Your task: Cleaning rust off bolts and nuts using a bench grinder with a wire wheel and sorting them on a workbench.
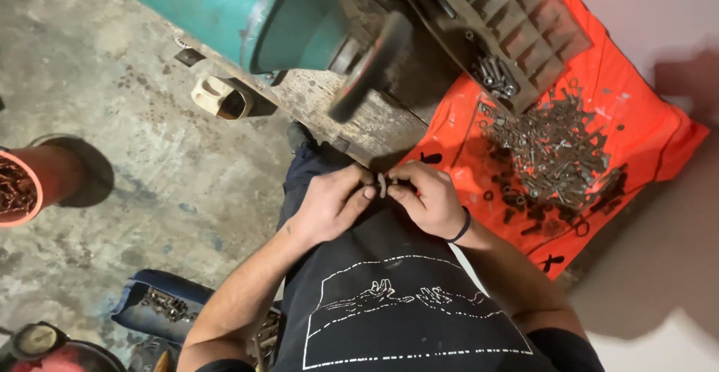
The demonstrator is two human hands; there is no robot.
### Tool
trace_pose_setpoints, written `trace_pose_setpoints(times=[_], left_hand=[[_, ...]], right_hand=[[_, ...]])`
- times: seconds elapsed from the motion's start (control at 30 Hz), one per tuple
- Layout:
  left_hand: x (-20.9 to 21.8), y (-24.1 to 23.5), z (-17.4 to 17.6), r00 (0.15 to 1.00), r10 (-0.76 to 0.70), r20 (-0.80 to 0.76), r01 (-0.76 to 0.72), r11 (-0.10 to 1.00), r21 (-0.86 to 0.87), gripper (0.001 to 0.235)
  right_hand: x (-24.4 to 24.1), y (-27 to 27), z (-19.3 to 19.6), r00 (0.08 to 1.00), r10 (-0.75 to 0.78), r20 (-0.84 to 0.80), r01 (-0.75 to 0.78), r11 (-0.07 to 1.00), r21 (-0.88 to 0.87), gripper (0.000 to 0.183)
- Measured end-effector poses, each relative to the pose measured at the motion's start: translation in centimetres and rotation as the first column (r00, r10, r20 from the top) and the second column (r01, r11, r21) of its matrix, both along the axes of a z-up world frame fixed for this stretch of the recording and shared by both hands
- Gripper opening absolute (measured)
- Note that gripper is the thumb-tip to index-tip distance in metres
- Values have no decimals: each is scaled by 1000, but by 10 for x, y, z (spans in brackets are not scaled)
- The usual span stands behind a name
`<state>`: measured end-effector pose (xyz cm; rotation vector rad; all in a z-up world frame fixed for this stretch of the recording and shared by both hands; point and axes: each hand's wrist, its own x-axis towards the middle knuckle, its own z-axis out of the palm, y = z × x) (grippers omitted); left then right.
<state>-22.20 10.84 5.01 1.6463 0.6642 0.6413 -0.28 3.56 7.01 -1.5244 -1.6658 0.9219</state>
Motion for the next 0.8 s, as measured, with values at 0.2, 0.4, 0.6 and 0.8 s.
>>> trace_pose_setpoints(times=[0.2,0.4,0.6,0.8], left_hand=[[24,-17,-9,999,19,-49,-1,934,358,9],[40,-21,-1,995,3,-98,52,829,557,15],[52,-42,-3,991,-97,-95,92,994,-64,20],[70,-49,12,979,-204,-20,189,934,-302,41]], right_hand=[[-1,-33,-14,990,-131,-47,124,983,-137,21],[-4,-60,-12,930,-325,-173,262,913,-312,29],[3,-75,-5,922,-314,-225,292,948,-127,22],[22,-89,-9,968,-239,-73,247,960,134,17]])
